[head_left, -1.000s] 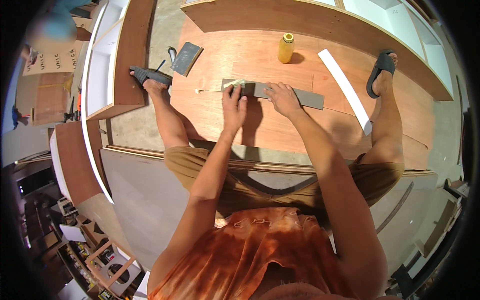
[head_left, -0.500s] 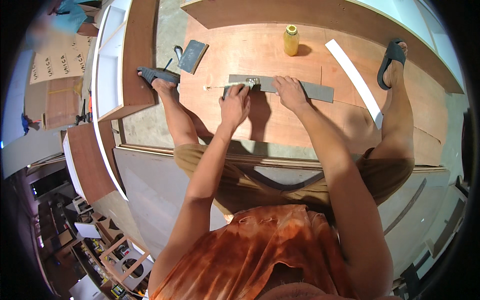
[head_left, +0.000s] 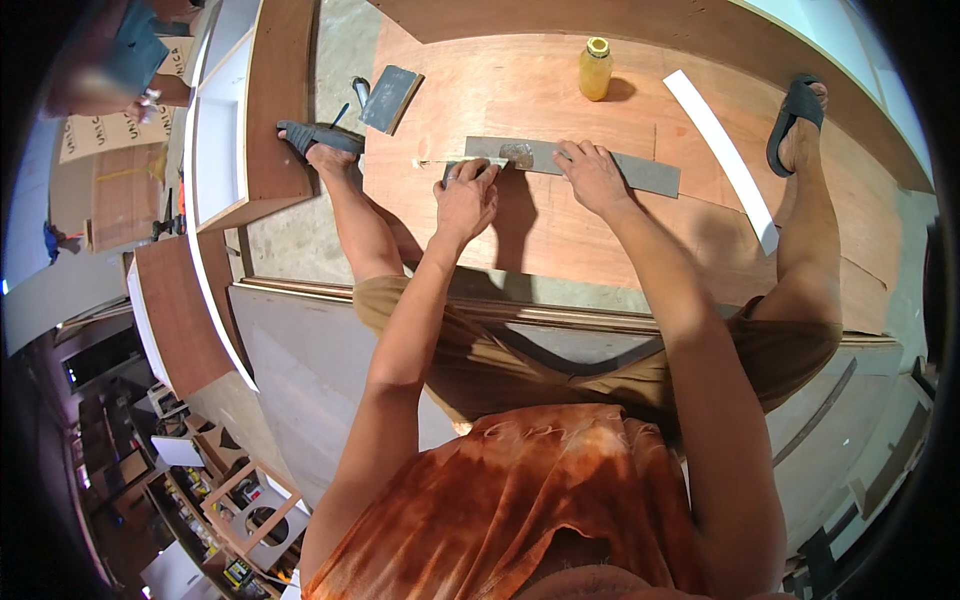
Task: The person sits on the floor and repeatedly rubs a small rectangular sharpening stone against a long metal file, periodically applying liquid from a yellow bottle to the stone. The person continues this sharpening motion throughout the clip.
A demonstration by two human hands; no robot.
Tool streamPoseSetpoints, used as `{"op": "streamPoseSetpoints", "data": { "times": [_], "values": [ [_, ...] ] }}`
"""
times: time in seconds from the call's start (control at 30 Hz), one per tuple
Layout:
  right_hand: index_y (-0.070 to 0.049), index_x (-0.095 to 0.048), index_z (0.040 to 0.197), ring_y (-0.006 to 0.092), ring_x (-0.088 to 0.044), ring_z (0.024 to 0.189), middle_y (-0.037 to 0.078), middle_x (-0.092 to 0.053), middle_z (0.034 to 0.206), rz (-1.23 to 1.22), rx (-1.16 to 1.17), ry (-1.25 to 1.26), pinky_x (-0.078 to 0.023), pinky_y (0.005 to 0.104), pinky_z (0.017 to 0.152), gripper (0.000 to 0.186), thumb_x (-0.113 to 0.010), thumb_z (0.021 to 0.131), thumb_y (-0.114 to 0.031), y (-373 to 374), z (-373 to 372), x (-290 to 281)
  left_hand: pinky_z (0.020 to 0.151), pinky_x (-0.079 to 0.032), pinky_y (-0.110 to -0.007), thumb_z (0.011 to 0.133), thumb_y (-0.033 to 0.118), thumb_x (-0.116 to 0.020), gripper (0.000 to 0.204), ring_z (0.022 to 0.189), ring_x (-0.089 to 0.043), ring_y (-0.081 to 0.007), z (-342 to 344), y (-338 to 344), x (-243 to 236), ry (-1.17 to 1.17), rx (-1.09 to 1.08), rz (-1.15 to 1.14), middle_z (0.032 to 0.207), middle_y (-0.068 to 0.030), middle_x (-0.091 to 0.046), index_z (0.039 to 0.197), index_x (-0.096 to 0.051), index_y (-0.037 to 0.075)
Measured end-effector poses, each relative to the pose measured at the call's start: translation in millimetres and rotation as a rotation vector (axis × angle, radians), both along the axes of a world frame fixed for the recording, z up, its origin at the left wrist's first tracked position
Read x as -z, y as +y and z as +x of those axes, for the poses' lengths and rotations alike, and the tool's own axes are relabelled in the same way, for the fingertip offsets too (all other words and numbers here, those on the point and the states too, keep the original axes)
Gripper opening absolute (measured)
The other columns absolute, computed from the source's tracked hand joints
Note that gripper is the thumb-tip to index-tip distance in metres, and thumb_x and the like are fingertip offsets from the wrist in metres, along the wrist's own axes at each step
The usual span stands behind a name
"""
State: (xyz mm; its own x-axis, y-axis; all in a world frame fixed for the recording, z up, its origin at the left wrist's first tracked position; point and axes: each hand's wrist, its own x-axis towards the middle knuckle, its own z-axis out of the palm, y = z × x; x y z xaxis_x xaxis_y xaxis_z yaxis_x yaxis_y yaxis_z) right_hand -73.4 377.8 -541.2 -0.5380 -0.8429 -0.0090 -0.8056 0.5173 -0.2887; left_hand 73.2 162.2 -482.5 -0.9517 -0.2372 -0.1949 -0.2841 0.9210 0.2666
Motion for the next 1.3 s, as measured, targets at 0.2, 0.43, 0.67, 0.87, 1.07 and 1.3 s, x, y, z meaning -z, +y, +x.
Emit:
{"op": "streamPoseSetpoints", "data": {
  "times": [0.2, 0.43, 0.67, 0.87, 1.07, 1.3],
  "values": [
    [-0.010, -0.064, 0.132, 0.0254, -0.052, 0.121, 0.005, -0.053, 0.135, 0.017, -0.023, -0.020, -0.044, 0.0420, 0.101, 0.044, -0.059, 0.089, -0.003, -4, 1, -6, 0.103, -0.037, -0.065, 0.093, 0.020, -0.063, 0.047, 0.142, -0.040, -0.0336, -2, -5, 45, 0.142, 0.009, -0.073, 0.148, -0.0093, -0.049, 0.139, -0.059, 0.018],
    [-0.010, -0.064, 0.132, 0.0255, -0.051, 0.121, 0.004, -0.054, 0.135, 0.067, -0.005, -0.032, -0.042, 0.0424, 0.103, 0.044, -0.062, 0.088, -0.005, 2, -4, -4, 0.100, -0.037, -0.066, 0.092, 0.019, -0.062, 0.042, 0.138, -0.045, -0.0304, 10, -10, 14, 0.049, 0.073, -0.020, 0.144, -0.0062, -0.053, 0.134, -0.063, 0.018],
    [-0.009, -0.064, 0.133, 0.0249, -0.050, 0.122, 0.004, -0.054, 0.136, 0.092, -0.001, -0.021, -0.041, 0.0421, 0.104, 0.043, -0.067, 0.090, -0.013, -2, -2, -6, 0.100, -0.039, -0.067, 0.093, 0.019, -0.061, 0.043, 0.138, -0.046, -0.0305, -20, 0, 25, 0.097, 0.026, -0.076, 0.145, -0.0071, -0.052, 0.136, -0.061, 0.018],
    [-0.013, -0.065, 0.131, 0.0248, -0.051, 0.122, 0.003, -0.055, 0.132, 0.056, 0.030, -0.014, -0.042, 0.0422, 0.105, 0.046, -0.060, 0.087, -0.001, -1, 0, -5, 0.098, -0.040, -0.069, 0.092, 0.020, -0.062, 0.043, 0.137, -0.047, -0.0311, 3, 13, 20, -0.089, 0.058, -0.109, 0.142, -0.0069, -0.054, 0.134, -0.063, 0.021],
    [-0.013, -0.064, 0.133, 0.0239, -0.051, 0.123, 0.003, -0.055, 0.132, 0.095, 0.054, -0.043, -0.041, 0.0425, 0.106, 0.049, -0.060, 0.086, 0.000, -3, 2, -11, 0.102, -0.036, -0.068, 0.093, 0.021, -0.061, 0.044, 0.139, -0.043, -0.0336, 6, -14, 17, 0.140, -0.004, -0.015, 0.146, -0.0115, -0.049, 0.137, -0.059, 0.017],
    [-0.012, -0.064, 0.133, 0.0233, -0.051, 0.124, 0.003, -0.054, 0.134, 0.079, 0.059, -0.059, -0.041, 0.0430, 0.106, 0.050, -0.061, 0.085, 0.001, -1, 1, -11, 0.104, -0.035, -0.067, 0.090, 0.020, -0.064, 0.051, 0.142, -0.039, -0.0338, 20, -30, 57, 0.133, 0.028, -0.077, 0.148, -0.0125, -0.047, 0.140, -0.057, 0.017]
  ]
}}
